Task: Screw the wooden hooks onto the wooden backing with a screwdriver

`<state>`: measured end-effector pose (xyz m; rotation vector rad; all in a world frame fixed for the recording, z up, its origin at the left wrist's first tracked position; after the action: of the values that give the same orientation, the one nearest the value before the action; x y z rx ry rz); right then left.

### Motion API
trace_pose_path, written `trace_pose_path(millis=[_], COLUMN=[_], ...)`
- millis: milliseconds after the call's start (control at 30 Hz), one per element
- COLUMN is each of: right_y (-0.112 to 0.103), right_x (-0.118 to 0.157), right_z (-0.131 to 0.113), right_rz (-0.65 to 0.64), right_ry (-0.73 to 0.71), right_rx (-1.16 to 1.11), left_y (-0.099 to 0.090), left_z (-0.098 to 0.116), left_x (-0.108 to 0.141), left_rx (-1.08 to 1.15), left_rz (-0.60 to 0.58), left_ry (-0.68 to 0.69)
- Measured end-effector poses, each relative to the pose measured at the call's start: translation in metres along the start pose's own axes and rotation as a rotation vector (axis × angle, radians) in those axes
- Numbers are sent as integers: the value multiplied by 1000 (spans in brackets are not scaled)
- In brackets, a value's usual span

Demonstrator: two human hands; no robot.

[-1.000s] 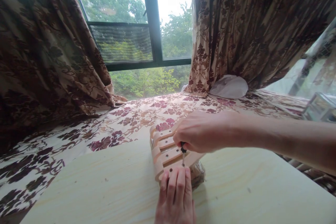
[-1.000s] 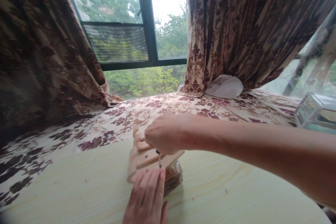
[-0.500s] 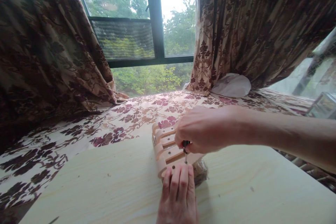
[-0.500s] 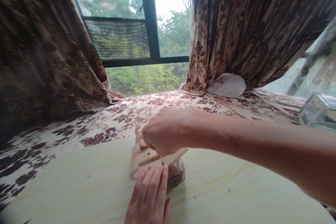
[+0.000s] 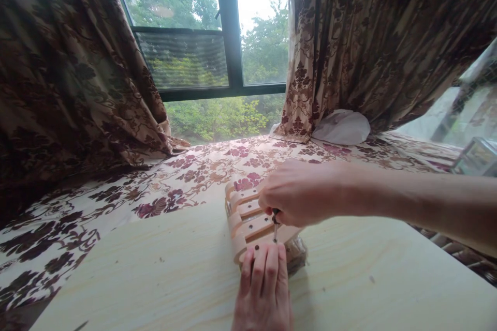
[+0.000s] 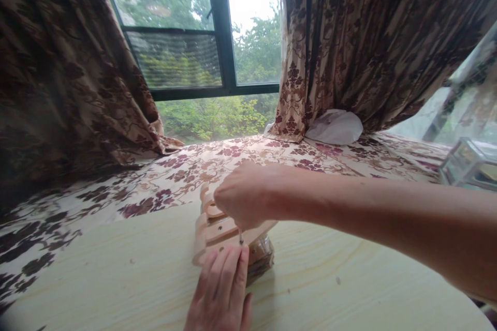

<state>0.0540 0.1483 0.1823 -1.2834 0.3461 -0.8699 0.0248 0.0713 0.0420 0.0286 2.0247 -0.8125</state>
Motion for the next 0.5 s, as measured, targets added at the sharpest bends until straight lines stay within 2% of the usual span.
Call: trace_pose_path(millis=[133, 400, 500], right_y=[0, 3, 0], right_x=[-3, -3, 0], right_z=[-6, 3, 5], right_rz=[39, -6, -21], right_ry=[-56, 69, 64], right_rx=[38, 4, 11], left_y=[0, 3, 2], left_z=[1, 1, 0], left_x=[2, 2, 0], left_rx=[-9, -4, -11], left_rz=[-5, -19, -10], left_ry=[3, 1, -2])
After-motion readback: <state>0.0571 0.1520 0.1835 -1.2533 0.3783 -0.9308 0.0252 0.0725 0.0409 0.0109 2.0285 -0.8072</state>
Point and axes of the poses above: each hand's wrist, its own x-axis away from the middle knuckle, its own y-axis out of the palm, z = x × y, the point moved 8 cm from there along -x, towards the middle knuckle, and after that the axes turned 6 degrees about y, right-handed, at the moved point
